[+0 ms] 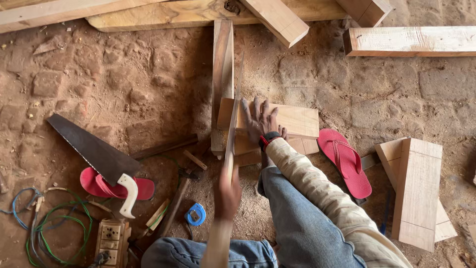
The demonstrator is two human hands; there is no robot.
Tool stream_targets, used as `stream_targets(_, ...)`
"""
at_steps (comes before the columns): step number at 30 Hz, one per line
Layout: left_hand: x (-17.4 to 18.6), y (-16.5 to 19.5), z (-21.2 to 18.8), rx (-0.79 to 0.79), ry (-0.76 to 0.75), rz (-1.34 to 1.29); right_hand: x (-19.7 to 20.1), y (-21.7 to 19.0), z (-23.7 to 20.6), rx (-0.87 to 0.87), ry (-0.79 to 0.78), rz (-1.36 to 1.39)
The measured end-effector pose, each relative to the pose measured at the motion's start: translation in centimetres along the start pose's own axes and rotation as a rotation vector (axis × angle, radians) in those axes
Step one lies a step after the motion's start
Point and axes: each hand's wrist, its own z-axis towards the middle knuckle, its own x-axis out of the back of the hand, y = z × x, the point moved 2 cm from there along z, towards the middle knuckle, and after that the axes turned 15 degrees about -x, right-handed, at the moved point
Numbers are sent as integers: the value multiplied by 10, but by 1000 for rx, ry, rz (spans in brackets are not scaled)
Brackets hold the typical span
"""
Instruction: The person sits on the floor and uses a hand saw to cut a small wooden block that is resting on a larger piece of wood. The person holds the block steady with one hand while sawing with the other, producing sawdust as the cut progresses.
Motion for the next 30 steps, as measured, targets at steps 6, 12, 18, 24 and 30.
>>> stream_targets(6,46,3,-165,174,-17,96,-38,-8,-11,-70,229,-467)
stream_targets(12,30,18,-64,-69,13,95,-16,-4,-4,-6,-12,112)
stream_targets(18,-31,-16,93,93,-75,162,24,-1,-10,-33,-219,164)
stream_targets(24,28,26,-68,-136,21,106,3,-4,-6,-20,-78,53)
stream_targets(30,49,18,-161,139,-12,84,-29,-11,-12,-16,-74,44)
